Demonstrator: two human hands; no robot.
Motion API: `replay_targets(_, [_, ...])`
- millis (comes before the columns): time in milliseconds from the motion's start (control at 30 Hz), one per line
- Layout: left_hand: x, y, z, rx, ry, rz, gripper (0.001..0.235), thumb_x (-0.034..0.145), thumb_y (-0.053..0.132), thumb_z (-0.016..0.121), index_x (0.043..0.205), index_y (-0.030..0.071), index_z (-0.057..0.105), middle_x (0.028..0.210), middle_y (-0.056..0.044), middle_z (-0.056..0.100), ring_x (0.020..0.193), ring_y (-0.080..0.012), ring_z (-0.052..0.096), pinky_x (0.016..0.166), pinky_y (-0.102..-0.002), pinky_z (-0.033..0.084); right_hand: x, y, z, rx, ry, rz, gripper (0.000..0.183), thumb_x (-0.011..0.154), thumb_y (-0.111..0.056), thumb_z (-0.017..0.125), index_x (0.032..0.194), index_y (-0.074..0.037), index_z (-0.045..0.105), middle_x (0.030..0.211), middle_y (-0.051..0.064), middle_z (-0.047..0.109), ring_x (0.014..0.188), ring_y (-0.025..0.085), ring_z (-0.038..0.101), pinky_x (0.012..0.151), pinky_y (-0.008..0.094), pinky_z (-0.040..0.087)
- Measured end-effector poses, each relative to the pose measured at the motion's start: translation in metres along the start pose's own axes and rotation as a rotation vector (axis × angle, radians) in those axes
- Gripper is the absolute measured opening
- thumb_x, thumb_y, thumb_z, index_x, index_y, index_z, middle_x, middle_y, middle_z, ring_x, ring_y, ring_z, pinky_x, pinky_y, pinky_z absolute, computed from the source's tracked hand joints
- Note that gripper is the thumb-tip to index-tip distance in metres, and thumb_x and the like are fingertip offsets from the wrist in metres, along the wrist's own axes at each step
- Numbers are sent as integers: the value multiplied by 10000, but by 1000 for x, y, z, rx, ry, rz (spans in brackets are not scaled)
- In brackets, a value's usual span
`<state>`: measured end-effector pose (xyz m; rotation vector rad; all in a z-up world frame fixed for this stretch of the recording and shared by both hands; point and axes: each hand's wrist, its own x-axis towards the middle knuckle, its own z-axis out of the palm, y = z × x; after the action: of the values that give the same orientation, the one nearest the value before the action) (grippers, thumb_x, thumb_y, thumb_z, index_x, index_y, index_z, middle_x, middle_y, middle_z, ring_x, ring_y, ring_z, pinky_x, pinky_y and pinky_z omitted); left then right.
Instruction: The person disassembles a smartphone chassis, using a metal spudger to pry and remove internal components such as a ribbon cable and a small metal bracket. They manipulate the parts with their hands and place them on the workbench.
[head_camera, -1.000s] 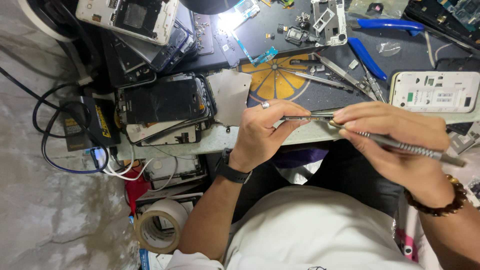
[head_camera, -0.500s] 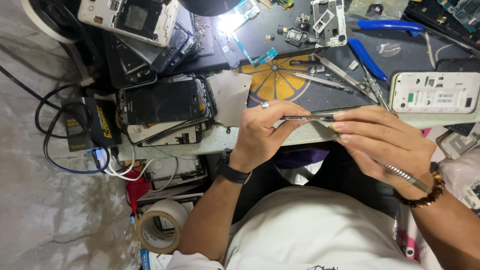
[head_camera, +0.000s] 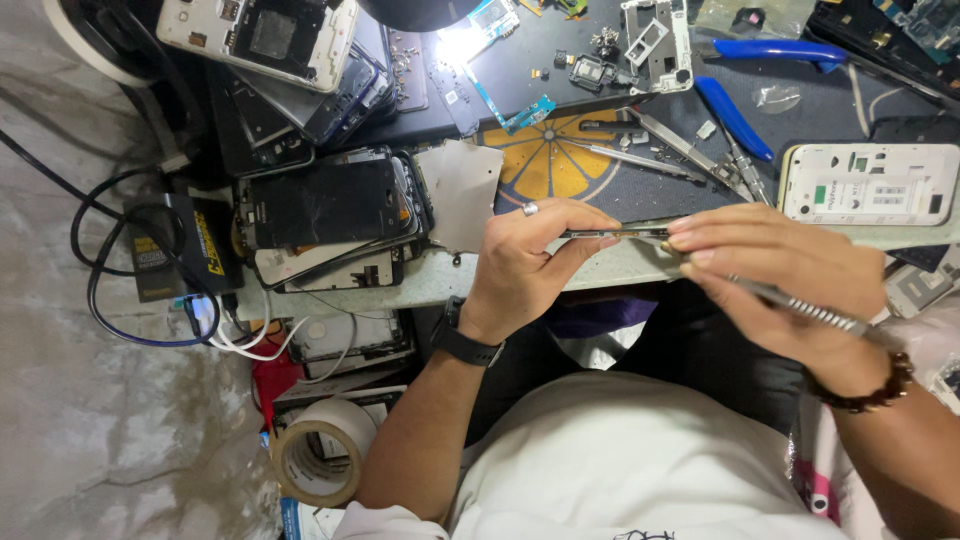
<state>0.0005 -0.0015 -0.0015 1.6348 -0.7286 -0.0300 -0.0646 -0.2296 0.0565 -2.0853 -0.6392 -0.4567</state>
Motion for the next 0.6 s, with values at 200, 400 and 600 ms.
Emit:
replay_targets(200, [-2, 2, -1, 16, -3, 9, 121, 920, 40, 784, 1023, 40, 720, 1024, -84, 770, 940, -198, 763, 833, -286, 591, 10, -11, -11, 99, -39, 212, 137, 865, 83, 718, 987, 46, 669, 1064, 196, 730, 993, 287, 757, 878, 339, 610])
replay_targets(400, [0, 1, -1, 2, 2, -12, 119, 922, 42, 779, 1029, 37, 729, 1021, -88, 769, 920, -204, 759, 820, -290, 585, 16, -10, -11, 68, -65, 103, 118, 867, 75, 707, 974, 55, 659, 1048, 206, 721, 981, 296, 749, 854, 353, 612])
replay_targets(600, [0, -1, -1, 24, 5, -3, 125, 918, 56, 788, 1029, 48, 731, 1024, -89, 768, 925, -206, 760, 828, -290, 587, 8, -6, -3, -82, -43, -115, 147, 841, 100, 719, 975, 83, 662, 1003, 230, 705, 1006, 395, 722, 856, 439, 602])
